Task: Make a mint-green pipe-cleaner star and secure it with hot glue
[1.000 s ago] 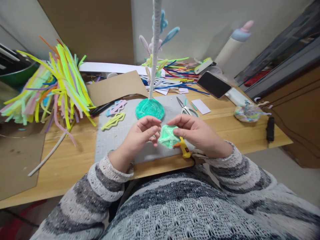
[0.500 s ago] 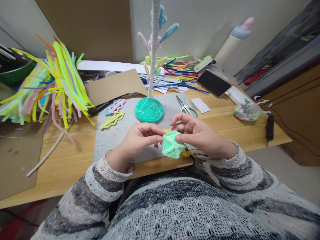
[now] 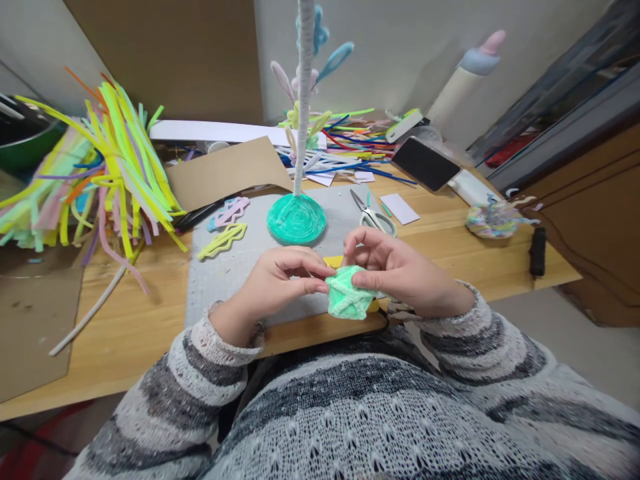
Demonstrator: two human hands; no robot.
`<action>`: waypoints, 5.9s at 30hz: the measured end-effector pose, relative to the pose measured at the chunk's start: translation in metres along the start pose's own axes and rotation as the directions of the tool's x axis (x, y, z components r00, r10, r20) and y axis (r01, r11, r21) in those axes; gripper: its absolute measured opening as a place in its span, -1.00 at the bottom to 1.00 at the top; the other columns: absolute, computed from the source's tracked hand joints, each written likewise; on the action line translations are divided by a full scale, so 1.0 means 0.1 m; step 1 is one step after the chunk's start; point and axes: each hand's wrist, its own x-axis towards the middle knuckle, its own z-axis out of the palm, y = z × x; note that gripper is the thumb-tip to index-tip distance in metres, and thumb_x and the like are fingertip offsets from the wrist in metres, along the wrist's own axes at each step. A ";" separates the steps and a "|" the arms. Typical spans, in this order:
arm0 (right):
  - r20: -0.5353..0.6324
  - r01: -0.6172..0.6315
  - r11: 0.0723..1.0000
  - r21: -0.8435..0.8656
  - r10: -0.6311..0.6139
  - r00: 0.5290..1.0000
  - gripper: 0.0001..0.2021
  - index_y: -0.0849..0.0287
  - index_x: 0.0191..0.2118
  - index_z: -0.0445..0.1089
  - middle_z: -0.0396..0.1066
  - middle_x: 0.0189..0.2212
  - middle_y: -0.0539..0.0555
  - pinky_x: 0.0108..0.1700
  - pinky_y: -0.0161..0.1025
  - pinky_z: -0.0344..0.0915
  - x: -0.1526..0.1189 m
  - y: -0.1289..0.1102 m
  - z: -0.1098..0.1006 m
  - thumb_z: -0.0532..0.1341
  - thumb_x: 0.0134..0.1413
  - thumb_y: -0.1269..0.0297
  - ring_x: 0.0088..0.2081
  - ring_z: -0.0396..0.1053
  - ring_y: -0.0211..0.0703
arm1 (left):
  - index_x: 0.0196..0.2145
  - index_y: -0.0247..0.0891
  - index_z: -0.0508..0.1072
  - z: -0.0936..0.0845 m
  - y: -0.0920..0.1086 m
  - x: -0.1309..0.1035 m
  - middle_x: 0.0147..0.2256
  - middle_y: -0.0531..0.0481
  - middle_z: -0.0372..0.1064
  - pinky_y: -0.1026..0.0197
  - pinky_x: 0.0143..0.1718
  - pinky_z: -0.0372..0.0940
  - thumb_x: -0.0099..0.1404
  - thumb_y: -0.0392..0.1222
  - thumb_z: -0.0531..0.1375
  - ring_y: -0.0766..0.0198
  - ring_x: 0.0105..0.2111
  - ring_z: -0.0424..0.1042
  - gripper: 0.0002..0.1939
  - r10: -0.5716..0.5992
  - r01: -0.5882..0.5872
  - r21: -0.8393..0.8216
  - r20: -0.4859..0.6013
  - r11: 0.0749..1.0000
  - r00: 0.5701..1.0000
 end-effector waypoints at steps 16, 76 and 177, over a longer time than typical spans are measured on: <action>-0.016 0.029 0.999 0.034 -0.028 0.999 -0.70 0.12 -0.21 0.26 0.35 -0.35 -0.06 -0.34 -0.40 0.32 0.07 0.11 0.04 0.38 0.01 0.34 -0.37 0.35 -0.37 | -0.53 -0.28 0.55 0.05 -0.01 0.01 -0.46 -0.04 0.50 0.24 -0.34 0.44 0.02 -0.17 0.44 0.31 -0.42 0.48 -0.83 -0.030 0.029 -0.130 -0.010 0.991 0.999; -0.132 -0.152 0.970 0.190 0.178 0.975 -0.73 0.21 -0.36 0.46 0.37 -0.50 -0.08 -0.46 -0.45 0.25 0.13 0.22 0.13 0.46 -0.16 0.18 -0.50 0.29 -0.41 | -0.37 -0.29 0.48 0.07 -0.09 0.01 -0.40 0.06 0.43 0.34 -0.37 0.40 0.08 -0.21 0.42 0.38 -0.41 0.44 -0.79 -0.224 0.169 -0.472 -0.062 0.865 0.973; -0.268 0.027 0.947 -0.320 -0.118 0.956 -0.83 0.18 -0.37 0.44 0.37 -0.49 -0.06 -0.43 -0.33 0.20 0.15 0.28 0.11 0.38 -0.04 0.22 -0.45 0.24 -0.33 | -0.37 -0.31 0.42 0.15 -0.05 0.02 -0.44 0.06 0.40 0.32 -0.41 0.30 0.07 -0.21 0.39 0.41 -0.46 0.36 -0.77 -0.199 0.191 -0.054 -0.269 0.980 0.942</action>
